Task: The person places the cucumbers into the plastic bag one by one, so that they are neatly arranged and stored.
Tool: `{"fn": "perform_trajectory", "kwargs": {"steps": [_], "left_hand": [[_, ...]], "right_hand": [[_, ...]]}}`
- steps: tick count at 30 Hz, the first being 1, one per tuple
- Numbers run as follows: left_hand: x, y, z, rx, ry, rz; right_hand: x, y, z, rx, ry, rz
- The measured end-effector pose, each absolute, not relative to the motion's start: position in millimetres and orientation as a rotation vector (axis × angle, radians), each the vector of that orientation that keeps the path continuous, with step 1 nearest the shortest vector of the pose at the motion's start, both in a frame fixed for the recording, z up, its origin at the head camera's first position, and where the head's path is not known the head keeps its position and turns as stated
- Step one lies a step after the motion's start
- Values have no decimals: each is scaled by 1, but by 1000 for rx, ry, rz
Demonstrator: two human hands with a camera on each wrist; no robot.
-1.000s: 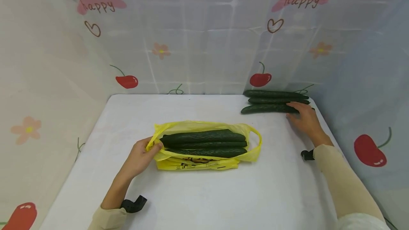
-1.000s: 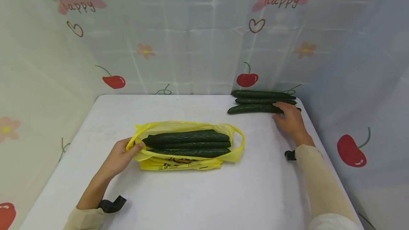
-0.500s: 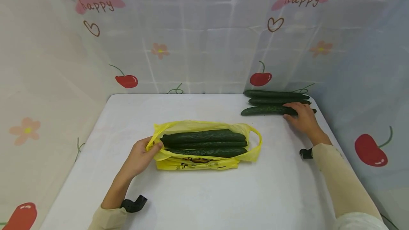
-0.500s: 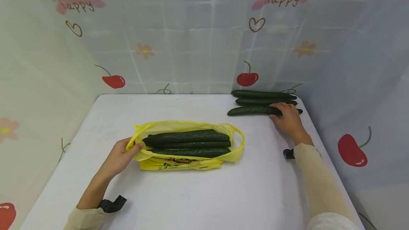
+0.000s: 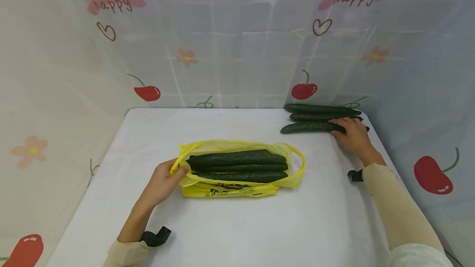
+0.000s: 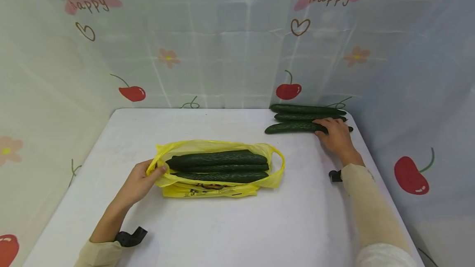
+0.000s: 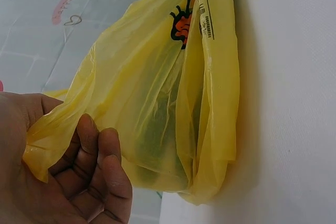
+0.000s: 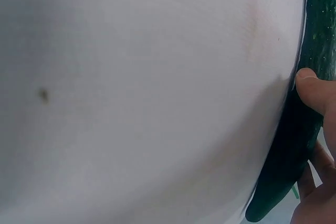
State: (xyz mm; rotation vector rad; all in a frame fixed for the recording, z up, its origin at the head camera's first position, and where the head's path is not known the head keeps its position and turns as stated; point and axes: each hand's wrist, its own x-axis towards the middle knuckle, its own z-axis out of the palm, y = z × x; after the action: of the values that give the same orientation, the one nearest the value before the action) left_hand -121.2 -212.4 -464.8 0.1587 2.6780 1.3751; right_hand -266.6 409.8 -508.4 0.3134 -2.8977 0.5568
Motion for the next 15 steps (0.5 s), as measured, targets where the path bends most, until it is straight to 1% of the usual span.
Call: {"fn": "perform_trajectory", "kwargs": {"steps": [15], "left_hand": [[-123,-209,-464,169,2668,1375]], "right_hand": [[-251,414,-507,365,-2793,623]]}}
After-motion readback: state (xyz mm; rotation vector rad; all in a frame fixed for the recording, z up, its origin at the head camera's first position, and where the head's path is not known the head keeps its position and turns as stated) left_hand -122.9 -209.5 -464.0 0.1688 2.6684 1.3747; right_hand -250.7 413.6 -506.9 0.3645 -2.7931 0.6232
